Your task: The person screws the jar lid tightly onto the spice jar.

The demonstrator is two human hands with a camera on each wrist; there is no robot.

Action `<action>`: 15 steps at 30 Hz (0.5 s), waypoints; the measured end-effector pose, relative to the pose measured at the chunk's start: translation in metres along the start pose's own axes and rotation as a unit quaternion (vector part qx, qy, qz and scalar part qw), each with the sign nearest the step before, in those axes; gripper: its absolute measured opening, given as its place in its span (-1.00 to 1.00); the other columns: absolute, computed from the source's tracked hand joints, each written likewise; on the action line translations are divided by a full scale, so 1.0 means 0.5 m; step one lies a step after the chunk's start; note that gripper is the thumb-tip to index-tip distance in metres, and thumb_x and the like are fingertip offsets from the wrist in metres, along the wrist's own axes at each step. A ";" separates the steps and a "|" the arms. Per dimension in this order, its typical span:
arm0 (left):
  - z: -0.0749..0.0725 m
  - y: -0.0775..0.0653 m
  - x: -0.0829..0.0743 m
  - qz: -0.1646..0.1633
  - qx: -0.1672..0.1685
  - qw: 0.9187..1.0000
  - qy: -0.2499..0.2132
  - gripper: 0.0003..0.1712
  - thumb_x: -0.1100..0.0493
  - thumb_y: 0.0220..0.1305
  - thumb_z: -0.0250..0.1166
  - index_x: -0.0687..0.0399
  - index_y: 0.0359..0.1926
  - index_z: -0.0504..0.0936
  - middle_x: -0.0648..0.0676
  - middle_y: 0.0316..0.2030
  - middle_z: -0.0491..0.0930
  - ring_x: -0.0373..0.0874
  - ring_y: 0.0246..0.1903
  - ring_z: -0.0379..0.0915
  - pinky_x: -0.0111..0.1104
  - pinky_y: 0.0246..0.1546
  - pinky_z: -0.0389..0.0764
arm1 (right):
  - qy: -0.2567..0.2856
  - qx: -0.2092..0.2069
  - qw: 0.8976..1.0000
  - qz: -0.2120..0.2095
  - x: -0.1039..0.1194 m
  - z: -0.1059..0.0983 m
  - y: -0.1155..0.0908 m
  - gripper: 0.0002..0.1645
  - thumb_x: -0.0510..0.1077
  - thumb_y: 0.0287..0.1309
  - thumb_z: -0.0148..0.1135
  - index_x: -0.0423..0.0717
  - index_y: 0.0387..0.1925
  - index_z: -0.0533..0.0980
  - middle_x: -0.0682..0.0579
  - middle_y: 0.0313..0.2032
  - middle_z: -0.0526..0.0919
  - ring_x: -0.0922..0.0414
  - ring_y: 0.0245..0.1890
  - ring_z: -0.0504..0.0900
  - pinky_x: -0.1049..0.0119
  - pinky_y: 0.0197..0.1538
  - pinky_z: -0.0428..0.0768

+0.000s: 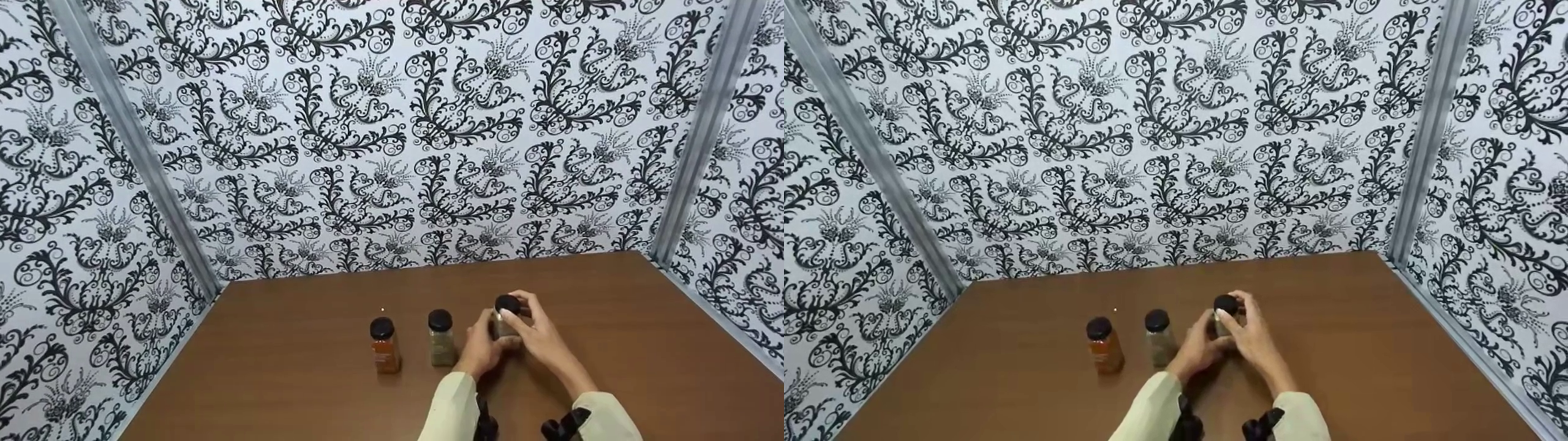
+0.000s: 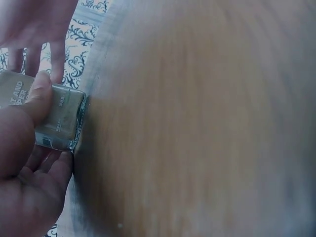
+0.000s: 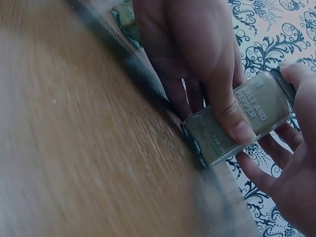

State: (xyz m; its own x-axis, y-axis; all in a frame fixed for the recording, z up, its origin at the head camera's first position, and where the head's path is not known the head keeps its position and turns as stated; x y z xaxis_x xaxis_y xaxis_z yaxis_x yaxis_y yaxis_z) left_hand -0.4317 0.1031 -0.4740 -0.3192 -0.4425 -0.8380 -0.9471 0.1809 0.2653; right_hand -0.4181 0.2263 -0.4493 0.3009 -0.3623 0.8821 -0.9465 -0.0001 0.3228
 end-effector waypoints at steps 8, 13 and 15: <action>0.007 -0.008 -0.011 -0.013 0.013 1.000 0.020 -0.38 0.18 0.18 0.47 -0.04 0.24 0.43 0.15 0.10 0.64 -0.07 0.06 0.60 -0.25 0.08 0.62 | 0.004 -0.005 1.000 0.007 0.000 -0.002 -0.006 -0.46 -0.04 0.43 0.15 -0.07 0.33 0.28 -0.24 0.25 0.46 -0.17 0.28 0.46 0.01 0.28 0.47; 0.012 -0.017 -0.029 0.001 0.016 0.998 0.054 -0.11 0.17 0.16 0.49 0.16 0.44 0.25 0.26 0.25 0.54 0.03 0.21 0.54 -0.20 0.22 0.57 | 0.001 -0.027 1.000 0.010 0.001 -0.015 -0.001 -0.40 -0.02 0.45 0.11 -0.10 0.40 0.26 -0.26 0.32 0.42 -0.18 0.31 0.43 0.21 0.32 0.43; 0.014 -0.023 -0.040 -0.002 0.018 0.998 0.063 -0.03 0.16 0.15 0.48 0.25 0.47 0.18 0.30 0.32 0.46 0.09 0.26 0.49 -0.19 0.27 0.53 | 0.002 -0.042 0.999 0.008 0.006 -0.025 -0.002 -0.40 -0.04 0.47 0.08 -0.15 0.41 0.25 -0.28 0.31 0.43 -0.17 0.31 0.43 0.47 0.26 0.39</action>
State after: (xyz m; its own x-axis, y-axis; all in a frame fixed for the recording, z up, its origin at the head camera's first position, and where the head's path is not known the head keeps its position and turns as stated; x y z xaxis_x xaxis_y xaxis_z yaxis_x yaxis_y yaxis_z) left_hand -0.4143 0.1163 -0.4635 -0.3198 -0.5499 -0.7716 -0.9471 0.2100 0.2429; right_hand -0.4150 0.2369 -0.4426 0.2872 -0.3579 0.8885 -0.9377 0.0844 0.3371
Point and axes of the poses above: each hand's wrist, its own y-axis towards the middle knuckle, its own z-axis out of the palm, x = y × z, the point moved 7 cm from there along y, towards the middle knuckle
